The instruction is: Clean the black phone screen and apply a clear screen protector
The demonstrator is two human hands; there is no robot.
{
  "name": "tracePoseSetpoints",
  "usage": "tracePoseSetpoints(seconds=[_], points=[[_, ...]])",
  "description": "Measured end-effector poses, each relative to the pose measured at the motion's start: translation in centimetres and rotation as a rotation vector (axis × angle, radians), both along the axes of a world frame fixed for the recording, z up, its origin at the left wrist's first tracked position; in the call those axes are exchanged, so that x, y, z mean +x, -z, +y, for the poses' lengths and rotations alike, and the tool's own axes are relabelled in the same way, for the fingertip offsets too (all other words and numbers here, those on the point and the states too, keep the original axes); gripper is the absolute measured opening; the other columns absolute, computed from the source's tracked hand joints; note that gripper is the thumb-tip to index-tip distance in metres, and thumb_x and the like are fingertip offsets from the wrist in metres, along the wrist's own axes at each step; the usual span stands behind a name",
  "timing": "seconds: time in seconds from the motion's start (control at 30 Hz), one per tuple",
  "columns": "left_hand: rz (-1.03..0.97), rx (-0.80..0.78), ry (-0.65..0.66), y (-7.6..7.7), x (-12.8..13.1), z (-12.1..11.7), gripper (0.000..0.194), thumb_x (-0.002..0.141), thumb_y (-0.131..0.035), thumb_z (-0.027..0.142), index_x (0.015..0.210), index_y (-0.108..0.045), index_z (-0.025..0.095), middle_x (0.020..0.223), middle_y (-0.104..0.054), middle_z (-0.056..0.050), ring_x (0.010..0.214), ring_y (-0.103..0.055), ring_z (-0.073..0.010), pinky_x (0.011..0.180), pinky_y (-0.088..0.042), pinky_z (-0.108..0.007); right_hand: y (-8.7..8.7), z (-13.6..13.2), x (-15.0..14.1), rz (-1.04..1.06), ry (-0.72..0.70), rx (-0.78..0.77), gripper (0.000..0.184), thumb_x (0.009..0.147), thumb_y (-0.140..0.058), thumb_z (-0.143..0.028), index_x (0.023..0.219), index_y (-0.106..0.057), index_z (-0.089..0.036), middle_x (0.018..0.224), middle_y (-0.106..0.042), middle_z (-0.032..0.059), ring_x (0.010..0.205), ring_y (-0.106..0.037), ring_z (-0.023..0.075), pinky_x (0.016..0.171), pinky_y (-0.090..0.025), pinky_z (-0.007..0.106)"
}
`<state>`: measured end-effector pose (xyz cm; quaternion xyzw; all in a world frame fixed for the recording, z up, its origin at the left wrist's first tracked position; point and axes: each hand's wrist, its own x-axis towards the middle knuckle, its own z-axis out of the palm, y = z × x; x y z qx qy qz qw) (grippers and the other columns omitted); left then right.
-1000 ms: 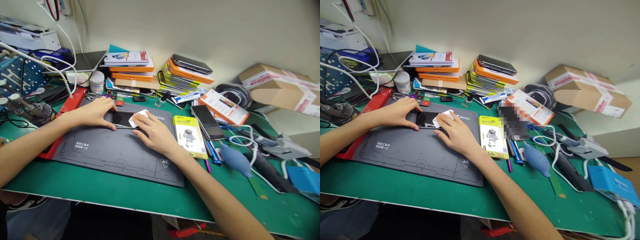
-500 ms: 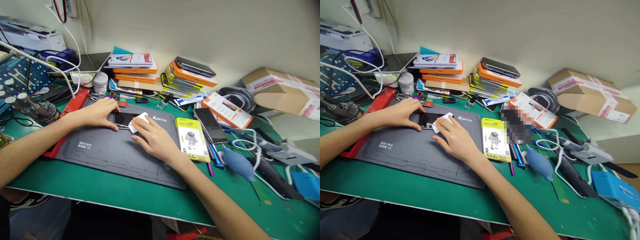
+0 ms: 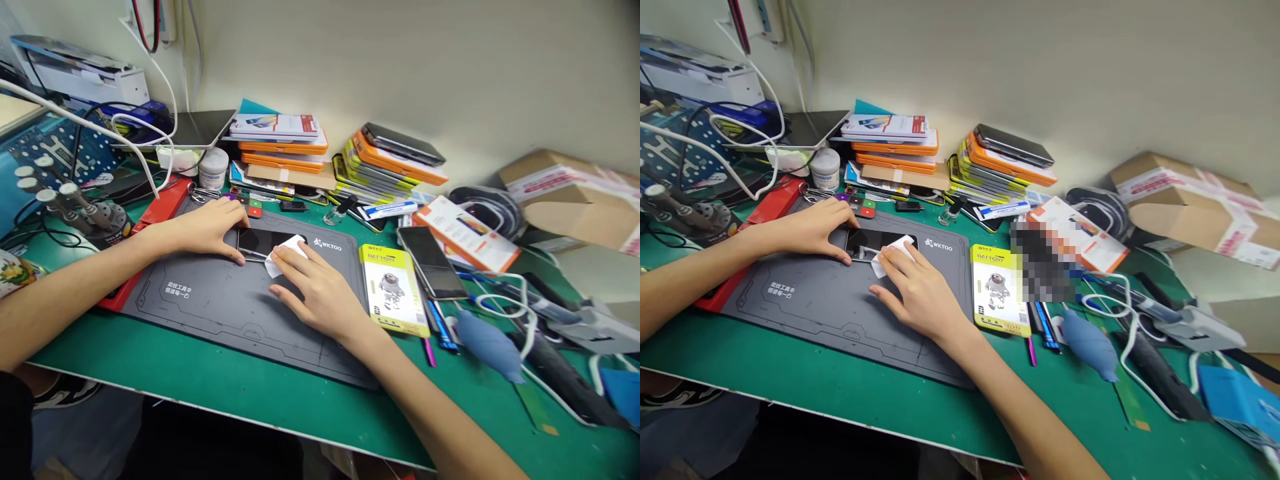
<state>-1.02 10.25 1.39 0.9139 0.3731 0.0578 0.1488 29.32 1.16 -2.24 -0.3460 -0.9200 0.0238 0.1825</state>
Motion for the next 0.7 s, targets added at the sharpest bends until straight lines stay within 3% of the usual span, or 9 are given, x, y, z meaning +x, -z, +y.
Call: tracePoseSetpoints(seconds=[0.27,0.4,0.53,0.7], points=[[-0.018,-0.006,0.004,0.3,-0.3,0.0,0.082,0.091,-0.064,0.091,0.131,-0.065,0.019,0.14,-0.068,-0.015,0.131,-0.059,-0.035,0.114,-0.042,-0.042,0.6,3.3,-1.5,-0.004,0.031,-0.081,0.065,0.117,-0.048,-0.053,0.169,-0.055,-0.014,0.173,-0.057,0.021,0.163,-0.053,0.036,0.141,-0.032,0.066],[0.001,-0.002,-0.003,0.1,-0.4,-0.2,0.079,0.091,-0.068,0.086,0.131,-0.065,0.019,0.14,-0.068,-0.015,0.132,-0.059,-0.0352,0.114,-0.041,-0.042,0.8,1.3,-0.8,-0.004,0.009,-0.067,0.069,0.115,-0.055,-0.054,0.172,-0.052,-0.015,0.172,-0.057,0.0212,0.163,-0.053,0.0377,0.14,-0.035,0.065],[0.002,-0.02,0.002,-0.1,-0.3,-0.3,0.076,0.087,-0.077,0.081,0.13,-0.065,0.019,0.141,-0.068,-0.015,0.133,-0.058,-0.0349,0.113,-0.042,-0.04,0.7,0.1,-0.1,0.019,-0.019,-0.092,0.062,0.117,-0.052,-0.049,0.173,-0.052,-0.021,0.171,-0.06,0.0157,0.161,-0.055,0.0348,0.14,-0.036,0.065],[-0.008,-0.014,-0.01,0.2,-0.3,0.1,0.079,0.087,-0.075,0.084,0.132,-0.065,0.019,0.138,-0.069,-0.014,0.13,-0.059,-0.0343,0.112,-0.043,-0.04,0.0,3.2,-2.3,0.009,0.018,-0.122,0.061,0.118,-0.048,-0.052,0.167,-0.059,-0.017,0.171,-0.06,0.0167,0.163,-0.053,0.0349,0.142,-0.031,0.064]])
